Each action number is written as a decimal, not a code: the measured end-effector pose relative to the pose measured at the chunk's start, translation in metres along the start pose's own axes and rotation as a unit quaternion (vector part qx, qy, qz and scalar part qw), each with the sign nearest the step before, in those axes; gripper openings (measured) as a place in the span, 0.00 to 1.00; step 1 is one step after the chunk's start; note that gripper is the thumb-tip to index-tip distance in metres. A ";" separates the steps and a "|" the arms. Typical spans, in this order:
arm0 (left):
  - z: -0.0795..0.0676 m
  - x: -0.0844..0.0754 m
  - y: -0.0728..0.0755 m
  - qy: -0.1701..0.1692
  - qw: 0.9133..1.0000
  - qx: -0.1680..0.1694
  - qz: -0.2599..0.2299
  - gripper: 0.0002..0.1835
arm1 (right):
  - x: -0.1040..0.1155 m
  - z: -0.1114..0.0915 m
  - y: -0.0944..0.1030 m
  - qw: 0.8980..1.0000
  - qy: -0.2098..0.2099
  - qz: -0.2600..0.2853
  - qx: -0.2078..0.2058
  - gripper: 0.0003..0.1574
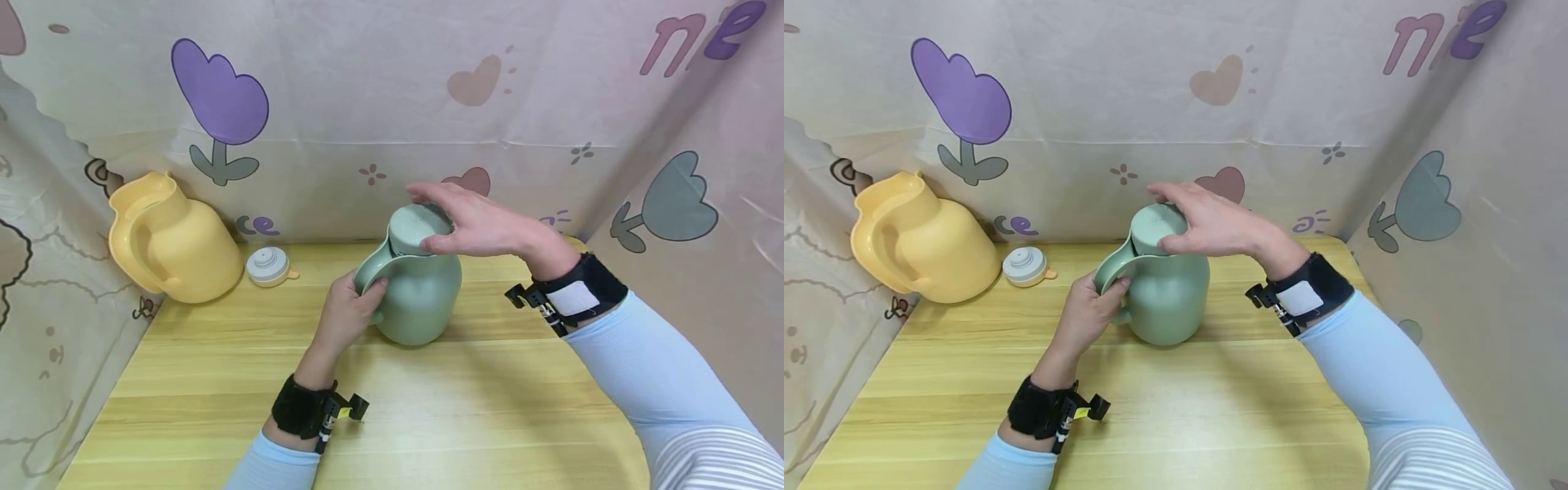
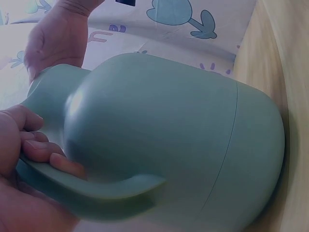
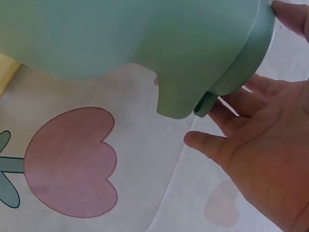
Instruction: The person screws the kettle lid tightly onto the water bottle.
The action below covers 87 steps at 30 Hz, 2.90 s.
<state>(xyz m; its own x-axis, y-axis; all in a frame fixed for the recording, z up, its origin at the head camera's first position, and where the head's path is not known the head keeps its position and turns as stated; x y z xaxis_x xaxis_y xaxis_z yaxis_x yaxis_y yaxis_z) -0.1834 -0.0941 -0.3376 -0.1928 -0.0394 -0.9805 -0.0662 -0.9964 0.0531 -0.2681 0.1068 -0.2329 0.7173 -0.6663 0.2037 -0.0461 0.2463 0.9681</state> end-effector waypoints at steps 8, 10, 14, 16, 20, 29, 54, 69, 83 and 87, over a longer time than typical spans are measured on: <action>0.001 0.002 0.000 -0.001 1.000 -0.003 0.007 0.09 | -0.002 0.002 -0.004 0.998 -0.039 -0.049 -0.031 0.54; 0.001 0.003 0.000 -0.002 1.000 -0.003 0.007 0.09 | -0.002 0.002 -0.004 0.997 -0.042 -0.056 -0.034 0.55; 0.002 0.003 0.000 -0.001 1.000 -0.003 0.006 0.09 | 0.000 0.002 -0.003 0.998 -0.023 -0.052 -0.023 0.52; 0.002 0.003 0.000 0.001 1.000 -0.003 0.006 0.09 | 0.002 0.002 -0.002 0.999 -0.009 -0.046 -0.013 0.50; 0.002 0.004 0.000 0.004 1.000 -0.005 0.007 0.09 | 0.006 0.003 -0.001 0.999 0.004 -0.035 0.003 0.48; 0.001 0.003 -0.001 -0.001 1.000 -0.002 0.007 0.09 | 0.006 0.006 -0.002 0.997 -0.032 -0.071 -0.008 0.44; 0.001 0.003 0.000 -0.005 1.000 -0.005 0.002 0.09 | 0.013 0.013 -0.001 0.991 -0.062 -0.119 -0.011 0.42; 0.002 0.006 -0.001 -0.007 1.000 -0.006 0.000 0.09 | 0.022 0.012 0.000 0.996 0.004 -0.086 0.002 0.29; 0.001 0.002 -0.001 0.000 1.000 -0.004 0.009 0.09 | 0.015 0.014 -0.004 0.989 -0.061 -0.134 -0.018 0.46; 0.001 0.002 -0.001 0.001 1.000 -0.006 0.009 0.08 | 0.017 0.012 -0.003 0.993 -0.043 -0.109 -0.018 0.49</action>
<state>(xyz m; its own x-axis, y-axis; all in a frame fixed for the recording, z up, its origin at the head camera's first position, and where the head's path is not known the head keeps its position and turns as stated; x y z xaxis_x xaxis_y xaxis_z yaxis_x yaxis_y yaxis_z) -0.1843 -0.0933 -0.3391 -0.1928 -0.0581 -0.9795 -0.0499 -0.9964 0.0689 -0.2640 0.0860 -0.2302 0.6448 -0.7644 0.0024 0.1304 0.1131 0.9850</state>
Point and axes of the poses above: each hand's wrist, its own z-axis towards the middle knuckle, its own y-axis out of the back of the hand, x = y × z, the point moved 3 cm from there along z, towards the middle knuckle, and after that the axes turned 10 degrees about -z, right-handed, at the moved point
